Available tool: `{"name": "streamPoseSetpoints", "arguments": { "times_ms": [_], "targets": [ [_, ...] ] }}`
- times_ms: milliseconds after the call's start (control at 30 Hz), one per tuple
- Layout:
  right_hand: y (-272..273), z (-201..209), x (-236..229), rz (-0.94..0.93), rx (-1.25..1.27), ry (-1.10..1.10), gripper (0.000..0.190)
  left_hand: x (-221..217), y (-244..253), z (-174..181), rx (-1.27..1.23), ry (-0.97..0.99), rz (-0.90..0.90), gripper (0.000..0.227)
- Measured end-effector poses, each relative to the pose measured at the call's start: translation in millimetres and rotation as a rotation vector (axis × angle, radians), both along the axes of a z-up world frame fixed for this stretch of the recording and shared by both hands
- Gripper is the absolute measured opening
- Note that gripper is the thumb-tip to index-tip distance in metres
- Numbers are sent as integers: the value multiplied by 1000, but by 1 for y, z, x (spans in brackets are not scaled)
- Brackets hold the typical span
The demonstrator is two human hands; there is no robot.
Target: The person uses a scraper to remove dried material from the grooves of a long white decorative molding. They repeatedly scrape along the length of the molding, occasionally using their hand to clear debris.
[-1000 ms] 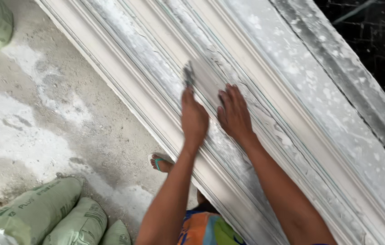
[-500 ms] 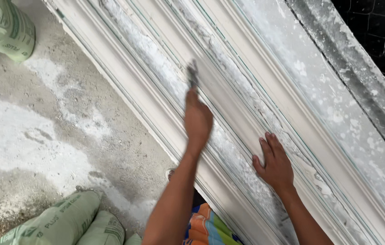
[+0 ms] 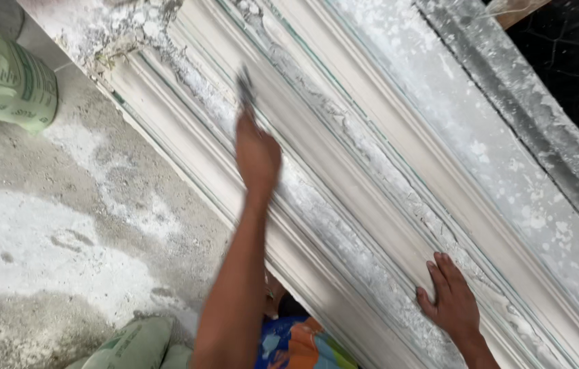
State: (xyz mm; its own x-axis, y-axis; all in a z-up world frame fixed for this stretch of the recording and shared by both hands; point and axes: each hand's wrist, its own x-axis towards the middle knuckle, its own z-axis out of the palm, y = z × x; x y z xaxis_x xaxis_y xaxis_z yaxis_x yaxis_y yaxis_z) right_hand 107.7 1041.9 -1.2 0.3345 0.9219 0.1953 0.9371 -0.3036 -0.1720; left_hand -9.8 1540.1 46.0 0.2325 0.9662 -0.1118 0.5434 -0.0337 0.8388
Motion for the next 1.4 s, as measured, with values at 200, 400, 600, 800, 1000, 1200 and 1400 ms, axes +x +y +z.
{"name": "streamPoseSetpoints", "arguments": {
  "times_ms": [200,400,600,800,1000,1200,1400],
  "targets": [
    [-4,-5,-3,-42,-16,-14,64,-4,58,14,-3,43,-19,59],
    [2,-2,-1,7,4,-48,61,-7,184,-1,48,61,-73,63],
    [2,-3,-3,-46,-74,-62,61,-24,134,-13,14,-2,-82,55],
    [23,8,-51,-406,-340,-185,61,-68,239,-69,311,-21,-303,51],
    [118,-5,-170,-1127,-109,-183,51,-142,146,-66,-197,-156,-689,48],
    [208,-2,-313,-1550,2,240,57,-92,38,12,-361,89,-1585,54],
    [217,11,-341,-1781,238,405,55,0,53,18,148,84,-2201,51]
  ]
}}
